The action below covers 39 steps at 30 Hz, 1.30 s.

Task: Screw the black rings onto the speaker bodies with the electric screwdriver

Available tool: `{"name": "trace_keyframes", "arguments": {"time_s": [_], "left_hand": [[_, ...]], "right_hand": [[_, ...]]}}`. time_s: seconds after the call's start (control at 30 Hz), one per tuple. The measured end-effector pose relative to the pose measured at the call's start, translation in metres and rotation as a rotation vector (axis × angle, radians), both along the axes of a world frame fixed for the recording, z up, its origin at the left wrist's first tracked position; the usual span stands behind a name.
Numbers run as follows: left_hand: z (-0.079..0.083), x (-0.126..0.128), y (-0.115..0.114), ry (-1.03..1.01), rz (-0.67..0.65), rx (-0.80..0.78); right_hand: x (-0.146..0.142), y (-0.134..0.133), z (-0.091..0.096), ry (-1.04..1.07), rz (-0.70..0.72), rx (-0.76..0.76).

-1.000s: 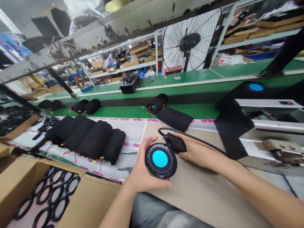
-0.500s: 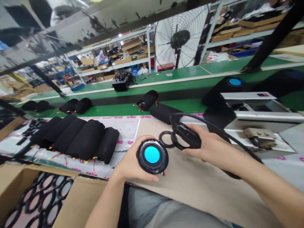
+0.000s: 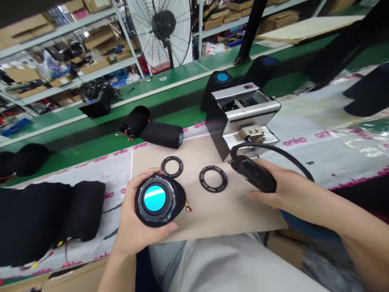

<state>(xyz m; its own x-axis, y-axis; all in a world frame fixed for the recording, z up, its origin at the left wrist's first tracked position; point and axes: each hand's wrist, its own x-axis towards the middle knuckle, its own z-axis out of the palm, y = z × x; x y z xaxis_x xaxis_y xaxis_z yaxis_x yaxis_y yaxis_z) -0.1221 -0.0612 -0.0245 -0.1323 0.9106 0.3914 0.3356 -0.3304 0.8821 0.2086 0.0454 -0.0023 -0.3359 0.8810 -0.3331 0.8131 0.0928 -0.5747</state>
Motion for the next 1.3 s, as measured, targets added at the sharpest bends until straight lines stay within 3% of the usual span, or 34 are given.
{"name": "trace_keyframes", "arguments": {"time_s": [0.23,0.43,0.5,0.67,0.77,0.97,1.1,1.2,1.3], "left_hand": [[0.001,0.03,0.013,-0.029,-0.064,-0.064],[0.01,0.035,0.016,0.0,-0.059,-0.138],[0.011,0.037,0.016,-0.005,-0.059,-0.116],[0.007,0.039,0.012,0.015,-0.03,-0.048],[0.003,0.038,0.009,0.044,-0.033,-0.023],[-0.012,0.038,0.011,0.076,-0.026,0.082],[-0.017,0.039,0.013,0.08,-0.045,0.16],[-0.014,0.038,0.011,0.023,-0.068,0.116],[-0.008,0.037,0.008,-0.036,-0.09,-0.062]], "right_hand": [[-0.019,0.001,-0.006,0.082,0.055,0.056],[-0.004,0.013,0.001,0.051,0.008,0.111],[-0.007,0.017,0.001,0.052,0.072,0.121],[-0.034,0.028,-0.015,0.107,0.379,0.086],[-0.044,0.027,-0.03,0.092,0.427,0.083],[-0.041,0.008,-0.048,0.009,0.284,0.114],[-0.042,0.007,-0.051,0.003,0.301,0.069],[-0.043,0.011,-0.045,-0.001,0.261,0.07],[-0.042,0.012,-0.023,-0.03,0.097,0.177]]}}
